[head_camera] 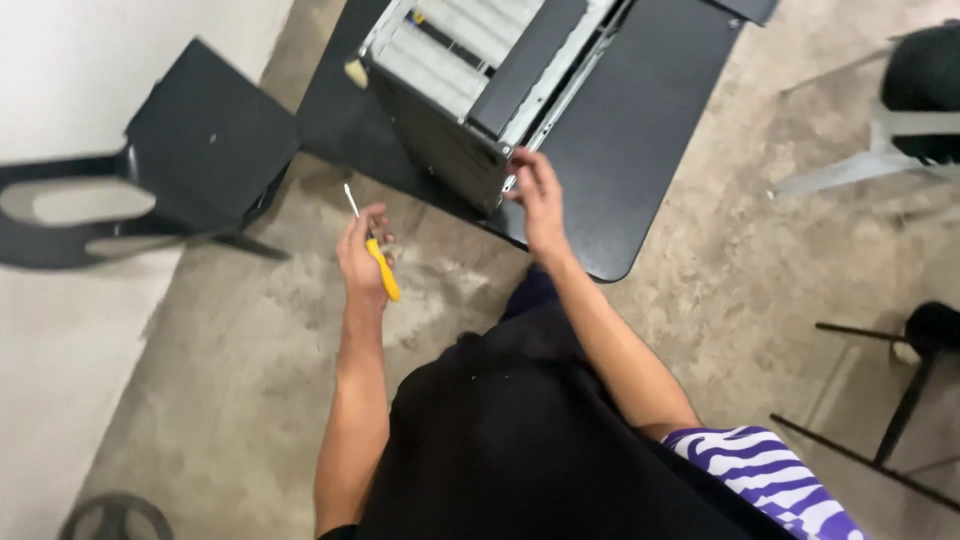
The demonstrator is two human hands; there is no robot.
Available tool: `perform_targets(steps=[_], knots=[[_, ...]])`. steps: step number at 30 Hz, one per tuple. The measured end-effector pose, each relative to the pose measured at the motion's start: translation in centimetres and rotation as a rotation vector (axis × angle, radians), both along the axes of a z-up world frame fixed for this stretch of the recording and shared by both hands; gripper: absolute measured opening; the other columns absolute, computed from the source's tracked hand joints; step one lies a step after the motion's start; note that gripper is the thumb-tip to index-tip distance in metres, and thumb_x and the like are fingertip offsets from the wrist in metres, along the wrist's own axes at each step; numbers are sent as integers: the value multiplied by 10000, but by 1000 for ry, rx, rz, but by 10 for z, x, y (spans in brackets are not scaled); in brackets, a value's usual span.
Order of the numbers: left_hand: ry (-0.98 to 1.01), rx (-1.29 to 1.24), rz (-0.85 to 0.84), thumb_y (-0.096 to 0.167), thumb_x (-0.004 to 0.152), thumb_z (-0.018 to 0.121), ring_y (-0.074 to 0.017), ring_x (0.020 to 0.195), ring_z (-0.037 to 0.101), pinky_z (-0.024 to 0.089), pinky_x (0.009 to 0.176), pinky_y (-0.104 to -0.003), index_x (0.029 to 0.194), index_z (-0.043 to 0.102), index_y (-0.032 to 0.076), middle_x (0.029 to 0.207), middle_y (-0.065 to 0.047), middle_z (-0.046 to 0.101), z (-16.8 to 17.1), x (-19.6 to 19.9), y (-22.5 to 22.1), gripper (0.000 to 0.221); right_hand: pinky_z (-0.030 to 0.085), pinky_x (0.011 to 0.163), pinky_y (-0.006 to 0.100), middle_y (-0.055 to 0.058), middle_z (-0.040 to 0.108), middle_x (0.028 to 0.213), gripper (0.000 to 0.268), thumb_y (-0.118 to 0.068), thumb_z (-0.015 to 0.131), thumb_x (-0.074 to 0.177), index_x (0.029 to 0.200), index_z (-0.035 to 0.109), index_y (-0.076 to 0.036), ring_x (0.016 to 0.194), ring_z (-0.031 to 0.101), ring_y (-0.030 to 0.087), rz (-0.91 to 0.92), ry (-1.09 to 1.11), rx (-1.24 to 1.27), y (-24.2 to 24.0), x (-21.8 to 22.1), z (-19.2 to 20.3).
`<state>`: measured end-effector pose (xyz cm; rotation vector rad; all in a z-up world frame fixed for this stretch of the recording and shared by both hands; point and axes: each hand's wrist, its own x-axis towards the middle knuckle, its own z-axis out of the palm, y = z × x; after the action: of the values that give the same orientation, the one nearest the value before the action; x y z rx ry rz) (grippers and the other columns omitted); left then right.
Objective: Reinstalling a motherboard and other internal components into a computer case using a screwdriver.
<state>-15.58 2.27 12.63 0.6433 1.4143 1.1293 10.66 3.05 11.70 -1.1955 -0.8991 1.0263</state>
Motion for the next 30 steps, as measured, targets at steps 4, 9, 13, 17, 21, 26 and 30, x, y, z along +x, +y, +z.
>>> perform_targets(steps=[4, 9, 13, 17, 21, 26, 30], knots=[[108, 185, -66, 388, 1018, 501, -127, 810, 652, 468, 488, -211, 1142, 738, 140, 996, -20, 672, 63, 21, 56, 364, 578, 895, 352, 57, 664, 1133, 304, -297, 523, 1111, 1306, 637, -94, 1089, 623, 144, 109, -134, 128, 4, 2, -6], [439, 651, -29, 280, 1075, 545, -164, 982, 704, 480, 439, -172, 1141, 703, 142, 1063, -53, 678, 122, 37, 109, 220, 535, 793, 341, 45, 647, 823, 122, -168, 628, 1047, 1015, 714, -88, 840, 586, 107, 90, -323, 164, 11, 9, -18], [773, 1087, -100, 235, 1108, 544, -283, 918, 629, 505, 798, -336, 1019, 670, 65, 961, -76, 599, 225, 66, 129, 229, 542, 795, 412, 111, 672, 815, 123, -183, 688, 1010, 965, 718, -73, 796, 678, 273, 162, -410, 203, 5, 14, 14], [945, 1116, -449, 118, 1059, 594, -244, 828, 567, 436, 700, -377, 1000, 665, 28, 944, -97, 606, 279, 112, 152, 128, 471, 769, 331, 43, 662, 901, 383, -414, 507, 1069, 969, 651, -73, 833, 641, 194, 407, -467, 181, -10, 9, 58], [1330, 1117, -976, 573, 967, 750, -305, 994, 610, 541, 763, -440, 1105, 684, 77, 1100, -105, 652, 262, 207, 184, 518, 516, 790, 322, 85, 718, 935, 312, -344, 552, 1061, 1067, 700, -69, 841, 702, 228, 641, -382, 174, -7, 8, 79], [1781, 1155, -916, 868, 490, 856, -260, 1058, 590, 597, 558, -364, 1281, 501, 201, 1160, -24, 621, 203, 332, 211, 1093, 539, 735, 363, 119, 739, 945, 281, -325, 658, 995, 1048, 717, -56, 836, 717, 266, 769, -390, 117, 0, -2, 91], [1852, 1088, -890, 524, 485, 918, -210, 821, 598, 526, 568, -297, 1429, 390, 236, 1023, -143, 594, 174, 359, 213, 1119, 584, 861, 352, 126, 780, 1107, 420, -389, 695, 943, 1152, 702, -25, 1008, 752, 234, 881, -250, 10, 9, 4, 91]])
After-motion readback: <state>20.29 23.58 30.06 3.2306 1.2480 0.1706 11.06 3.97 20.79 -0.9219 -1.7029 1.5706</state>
